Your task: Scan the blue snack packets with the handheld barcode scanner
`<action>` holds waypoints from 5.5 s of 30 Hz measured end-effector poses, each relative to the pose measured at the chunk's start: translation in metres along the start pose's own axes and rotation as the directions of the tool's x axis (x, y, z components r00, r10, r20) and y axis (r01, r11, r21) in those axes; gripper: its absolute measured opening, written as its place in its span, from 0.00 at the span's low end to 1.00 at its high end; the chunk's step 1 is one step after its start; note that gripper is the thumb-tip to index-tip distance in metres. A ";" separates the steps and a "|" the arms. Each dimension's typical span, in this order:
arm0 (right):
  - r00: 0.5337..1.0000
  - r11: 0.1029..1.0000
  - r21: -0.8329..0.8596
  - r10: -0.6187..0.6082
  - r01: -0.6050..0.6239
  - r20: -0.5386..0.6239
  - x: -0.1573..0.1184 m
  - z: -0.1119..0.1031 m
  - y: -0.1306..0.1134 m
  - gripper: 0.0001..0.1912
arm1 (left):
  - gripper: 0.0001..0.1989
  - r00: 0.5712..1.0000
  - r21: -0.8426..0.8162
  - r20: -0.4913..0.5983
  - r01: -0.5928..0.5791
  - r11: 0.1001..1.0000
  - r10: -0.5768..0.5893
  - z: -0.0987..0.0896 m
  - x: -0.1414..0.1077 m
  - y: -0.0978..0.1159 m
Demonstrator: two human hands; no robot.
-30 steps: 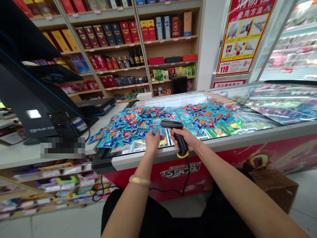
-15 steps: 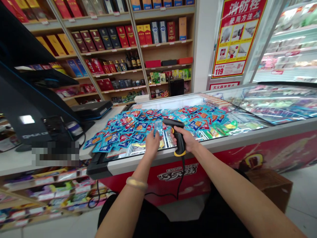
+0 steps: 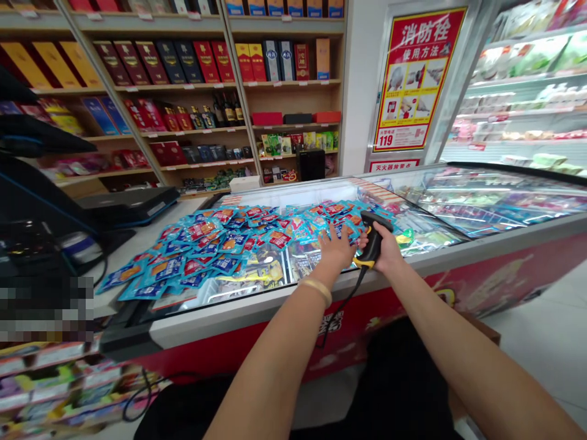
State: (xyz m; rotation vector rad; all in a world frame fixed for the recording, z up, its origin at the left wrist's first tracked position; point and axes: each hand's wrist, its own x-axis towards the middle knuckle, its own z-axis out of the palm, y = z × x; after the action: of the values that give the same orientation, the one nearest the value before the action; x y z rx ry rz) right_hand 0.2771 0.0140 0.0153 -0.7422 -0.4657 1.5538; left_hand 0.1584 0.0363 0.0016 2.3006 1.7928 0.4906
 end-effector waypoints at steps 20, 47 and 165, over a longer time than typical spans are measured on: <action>0.984 0.991 -0.012 0.135 -0.135 0.118 -0.015 0.055 0.057 0.09 | 0.26 0.803 0.213 -0.587 0.278 0.937 -0.105 -0.088 -0.067 -0.150; 0.920 0.954 -0.185 0.282 -0.238 0.270 -0.028 0.093 0.101 0.11 | 0.19 0.664 -0.713 -0.568 -0.103 0.693 -0.486 -0.095 -0.078 -0.203; 0.877 0.949 -0.206 0.301 -0.237 0.375 -0.024 0.079 0.083 0.12 | 0.09 0.872 -0.340 -0.483 -0.108 0.934 -0.075 -0.075 -0.069 -0.162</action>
State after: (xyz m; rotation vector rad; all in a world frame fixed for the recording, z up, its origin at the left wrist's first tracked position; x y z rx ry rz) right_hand 0.1622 -0.0096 0.0189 -0.6201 -0.8238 1.9648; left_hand -0.0303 0.0066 0.0065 2.0503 1.6819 1.3890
